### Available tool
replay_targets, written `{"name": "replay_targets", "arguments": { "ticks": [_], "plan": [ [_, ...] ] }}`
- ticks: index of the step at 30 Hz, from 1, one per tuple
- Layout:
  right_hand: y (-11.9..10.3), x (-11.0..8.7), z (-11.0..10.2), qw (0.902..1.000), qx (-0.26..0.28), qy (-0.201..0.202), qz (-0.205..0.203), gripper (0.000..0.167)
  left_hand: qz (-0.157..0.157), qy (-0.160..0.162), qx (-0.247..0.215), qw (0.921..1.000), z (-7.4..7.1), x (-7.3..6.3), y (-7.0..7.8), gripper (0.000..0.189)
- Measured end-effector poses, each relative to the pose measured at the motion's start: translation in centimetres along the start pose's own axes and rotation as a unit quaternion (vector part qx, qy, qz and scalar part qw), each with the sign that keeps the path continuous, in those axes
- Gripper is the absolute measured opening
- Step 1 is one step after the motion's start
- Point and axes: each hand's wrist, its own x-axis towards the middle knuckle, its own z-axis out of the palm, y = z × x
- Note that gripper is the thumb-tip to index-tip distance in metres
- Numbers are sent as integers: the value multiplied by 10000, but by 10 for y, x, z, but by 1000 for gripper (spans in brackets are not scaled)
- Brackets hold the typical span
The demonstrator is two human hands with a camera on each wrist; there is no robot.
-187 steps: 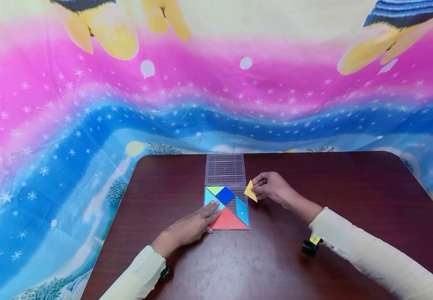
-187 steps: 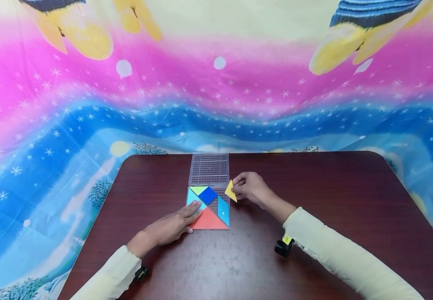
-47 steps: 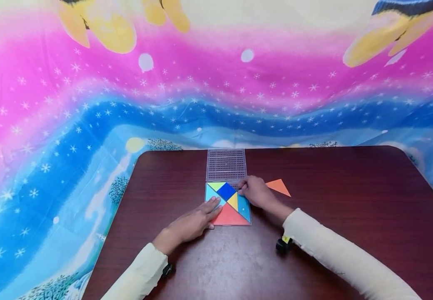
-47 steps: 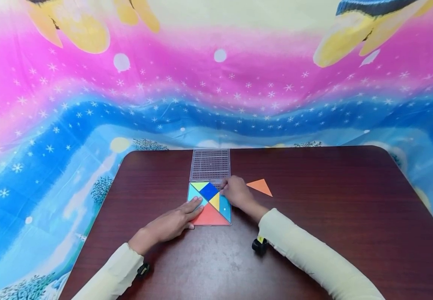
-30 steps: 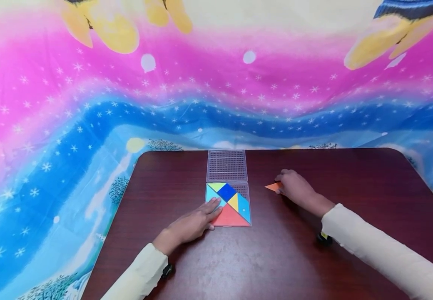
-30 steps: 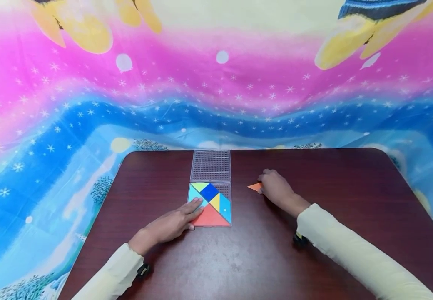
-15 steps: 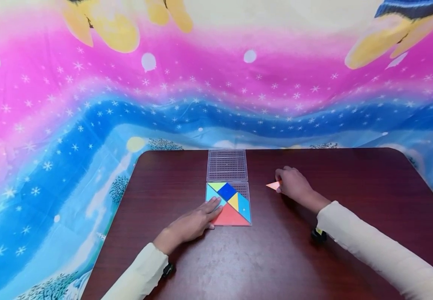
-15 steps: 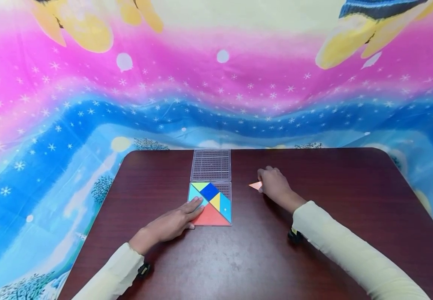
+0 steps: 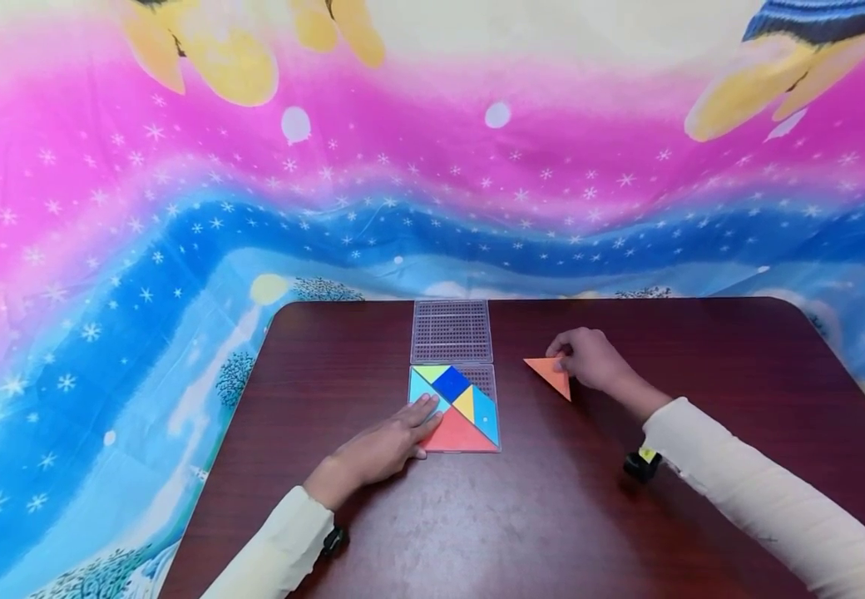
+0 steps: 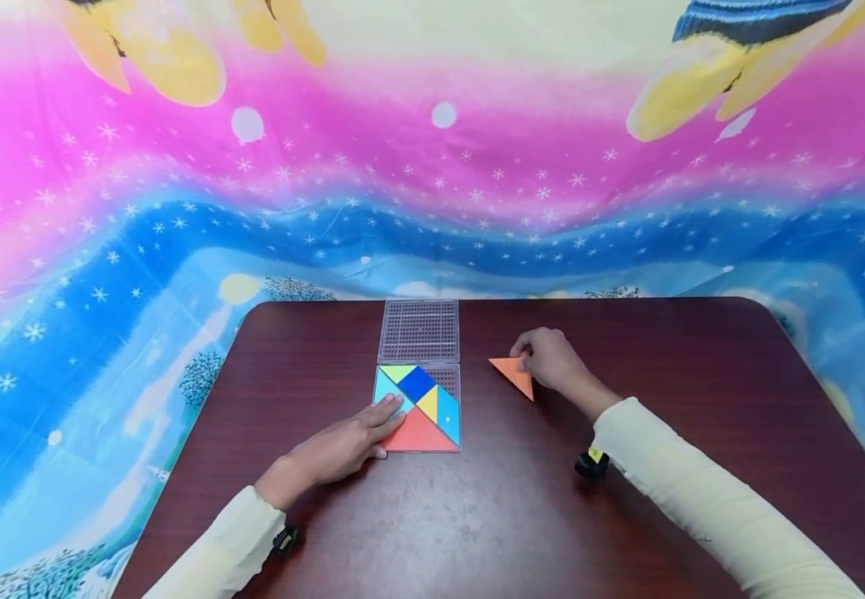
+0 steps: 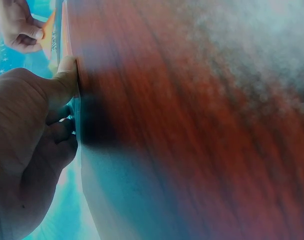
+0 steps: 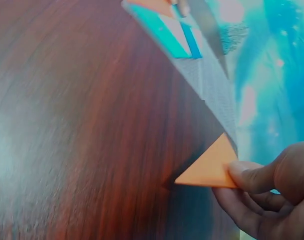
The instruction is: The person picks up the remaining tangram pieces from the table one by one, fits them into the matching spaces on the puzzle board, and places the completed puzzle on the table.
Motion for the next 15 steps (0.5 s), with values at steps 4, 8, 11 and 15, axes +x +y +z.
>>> {"name": "replay_targets", "arguments": {
  "ticks": [4,8,11,15],
  "plan": [
    [-3,3,-1,9979,540,-251,272,20,-24,-20,-23,10000,0,0,0,63],
    [-5,8,1,9932,991,-412,443,22,-53,-43,-9,10000,1,0,0,63],
    [-6,12,3,9888,1324,-453,511,23,-67,-38,6,10000,1,0,1,64],
    [-11,17,6,9831,1682,-420,586,25,-89,-40,4,10000,0,1,1,64]
  ]
}}
